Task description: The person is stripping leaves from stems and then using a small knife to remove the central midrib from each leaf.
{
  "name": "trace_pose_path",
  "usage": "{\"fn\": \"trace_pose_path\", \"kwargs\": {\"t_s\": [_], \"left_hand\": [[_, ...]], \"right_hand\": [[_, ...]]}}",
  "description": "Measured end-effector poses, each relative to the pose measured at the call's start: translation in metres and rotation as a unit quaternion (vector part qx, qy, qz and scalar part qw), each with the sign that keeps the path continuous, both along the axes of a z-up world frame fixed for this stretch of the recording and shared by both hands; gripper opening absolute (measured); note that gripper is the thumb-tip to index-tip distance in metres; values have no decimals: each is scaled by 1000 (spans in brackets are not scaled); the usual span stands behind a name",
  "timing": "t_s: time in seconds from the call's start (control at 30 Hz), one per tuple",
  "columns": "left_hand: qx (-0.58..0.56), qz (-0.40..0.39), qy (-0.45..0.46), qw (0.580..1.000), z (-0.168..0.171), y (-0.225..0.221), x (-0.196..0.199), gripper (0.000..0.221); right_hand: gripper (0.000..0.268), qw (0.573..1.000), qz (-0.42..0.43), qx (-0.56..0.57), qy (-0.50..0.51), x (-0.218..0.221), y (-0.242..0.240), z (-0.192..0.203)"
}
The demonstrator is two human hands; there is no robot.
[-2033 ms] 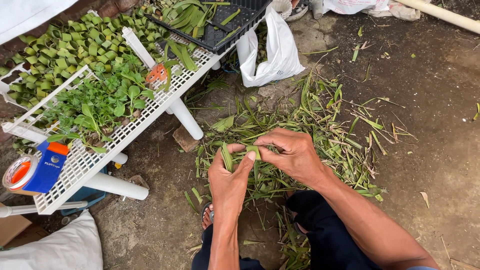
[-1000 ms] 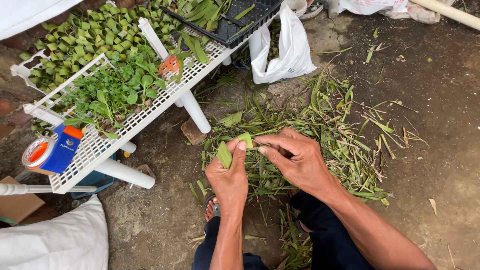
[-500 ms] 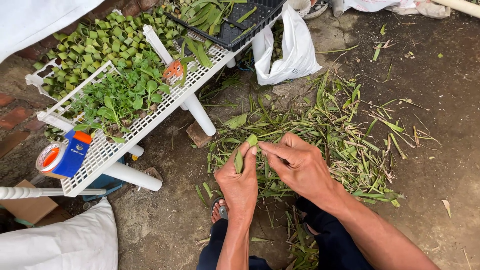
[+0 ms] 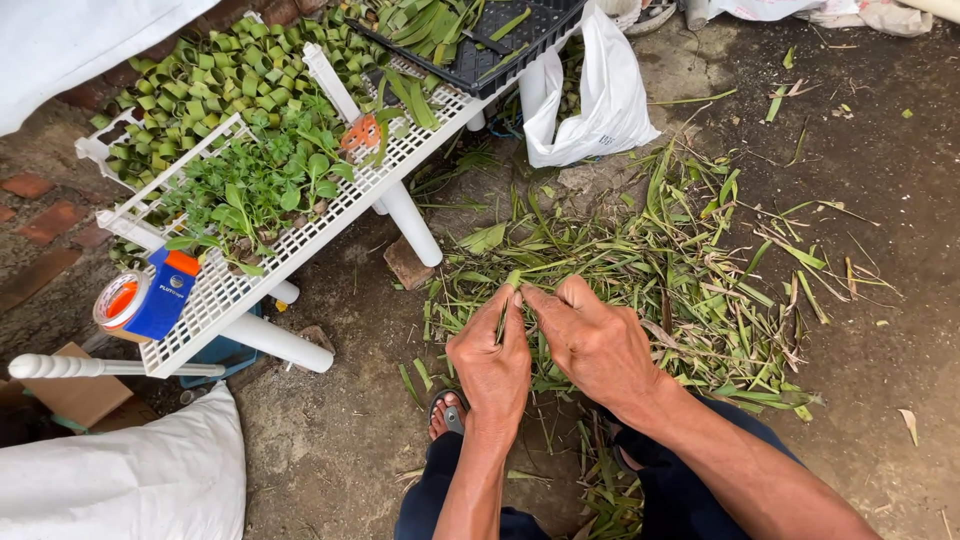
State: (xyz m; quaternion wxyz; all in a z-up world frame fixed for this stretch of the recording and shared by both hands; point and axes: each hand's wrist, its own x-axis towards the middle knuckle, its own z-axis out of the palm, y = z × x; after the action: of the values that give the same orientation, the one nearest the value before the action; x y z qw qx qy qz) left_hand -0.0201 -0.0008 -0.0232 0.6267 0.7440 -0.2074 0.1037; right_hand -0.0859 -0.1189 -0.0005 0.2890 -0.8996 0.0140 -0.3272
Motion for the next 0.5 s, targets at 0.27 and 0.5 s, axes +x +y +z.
{"fn": "trace_pose_path", "kwargs": {"t_s": [0.27,0.5], "left_hand": [[-57,-17,43,997,3,1,1,22],[-160,-137,270,939,17,8,10,23]], "right_hand": [[23,993,45,109,-17,9,-5,8],[21,982,105,150,-53,6,-24,22]]}}
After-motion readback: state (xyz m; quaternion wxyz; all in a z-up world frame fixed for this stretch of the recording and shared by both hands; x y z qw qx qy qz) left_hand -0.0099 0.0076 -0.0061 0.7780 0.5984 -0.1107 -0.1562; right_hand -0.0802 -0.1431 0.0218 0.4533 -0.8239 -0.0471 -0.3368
